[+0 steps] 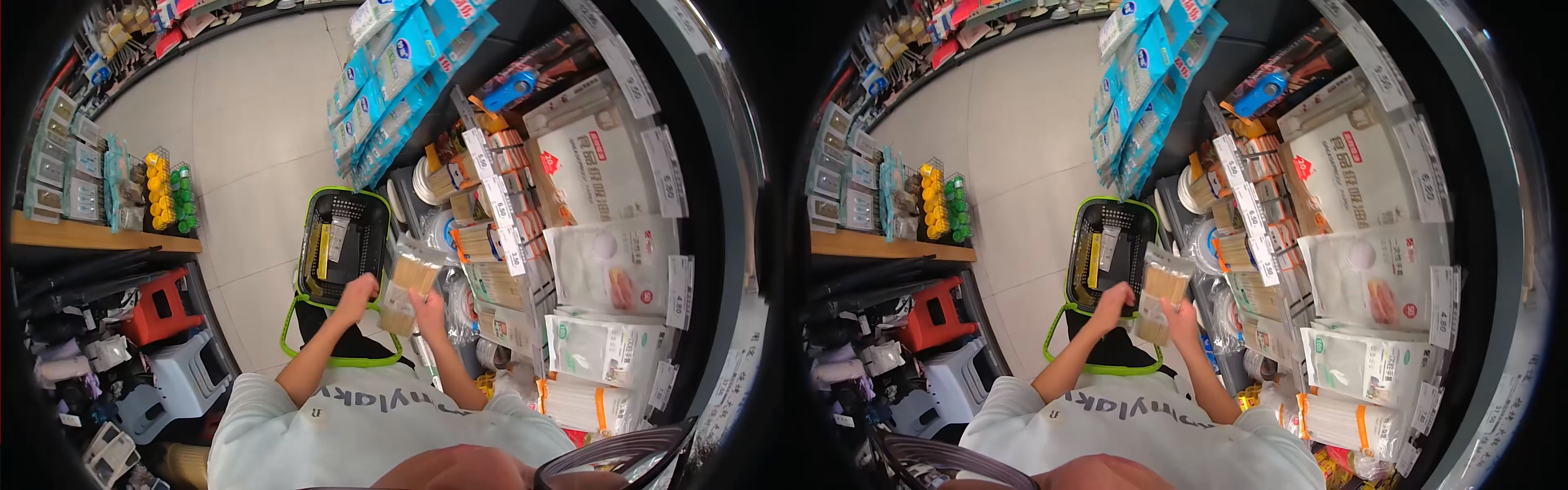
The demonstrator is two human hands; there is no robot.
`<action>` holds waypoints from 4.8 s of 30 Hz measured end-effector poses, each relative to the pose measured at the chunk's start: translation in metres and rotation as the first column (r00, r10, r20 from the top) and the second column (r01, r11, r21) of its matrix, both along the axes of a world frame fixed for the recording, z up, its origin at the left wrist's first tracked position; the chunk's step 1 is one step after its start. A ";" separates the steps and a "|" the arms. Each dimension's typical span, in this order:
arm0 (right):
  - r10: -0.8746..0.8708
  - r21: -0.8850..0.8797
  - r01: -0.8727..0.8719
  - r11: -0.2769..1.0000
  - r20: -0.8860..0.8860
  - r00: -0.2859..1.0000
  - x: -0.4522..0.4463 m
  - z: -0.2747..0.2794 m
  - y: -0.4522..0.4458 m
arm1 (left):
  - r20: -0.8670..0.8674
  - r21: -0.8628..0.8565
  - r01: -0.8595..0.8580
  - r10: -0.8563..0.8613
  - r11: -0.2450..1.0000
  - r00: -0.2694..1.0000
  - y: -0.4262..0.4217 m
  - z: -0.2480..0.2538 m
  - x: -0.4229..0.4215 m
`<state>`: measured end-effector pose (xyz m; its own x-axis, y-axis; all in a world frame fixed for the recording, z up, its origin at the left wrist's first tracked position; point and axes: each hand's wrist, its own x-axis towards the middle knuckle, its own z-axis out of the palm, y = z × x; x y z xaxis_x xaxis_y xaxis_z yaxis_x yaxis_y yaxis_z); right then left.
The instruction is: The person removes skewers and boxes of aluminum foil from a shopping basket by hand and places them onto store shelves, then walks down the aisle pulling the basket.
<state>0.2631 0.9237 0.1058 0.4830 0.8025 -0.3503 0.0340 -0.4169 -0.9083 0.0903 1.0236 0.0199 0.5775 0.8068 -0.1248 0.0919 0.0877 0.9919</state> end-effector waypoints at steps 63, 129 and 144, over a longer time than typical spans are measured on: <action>-0.035 0.192 0.274 0.942 -0.758 0.652 0.035 0.106 0.041 | 0.381 -0.905 0.381 -0.036 0.187 0.924 -0.094 0.112 0.002; 0.877 -0.374 -0.796 0.476 0.129 0.464 -0.069 -0.065 -0.098 | -0.729 0.568 0.389 0.223 0.725 0.647 -0.125 0.035 -0.103; 0.874 -0.342 -0.817 0.464 0.327 0.359 -0.072 -0.067 -0.112 | -0.721 0.528 0.348 0.193 0.775 0.665 -0.136 0.034 -0.111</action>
<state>0.1909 0.8120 0.0390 -0.3245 0.8447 -0.4257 0.7623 -0.0329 -0.6464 -0.0207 0.8872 0.0540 0.5825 0.8115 -0.0468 0.7469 -0.5116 0.4247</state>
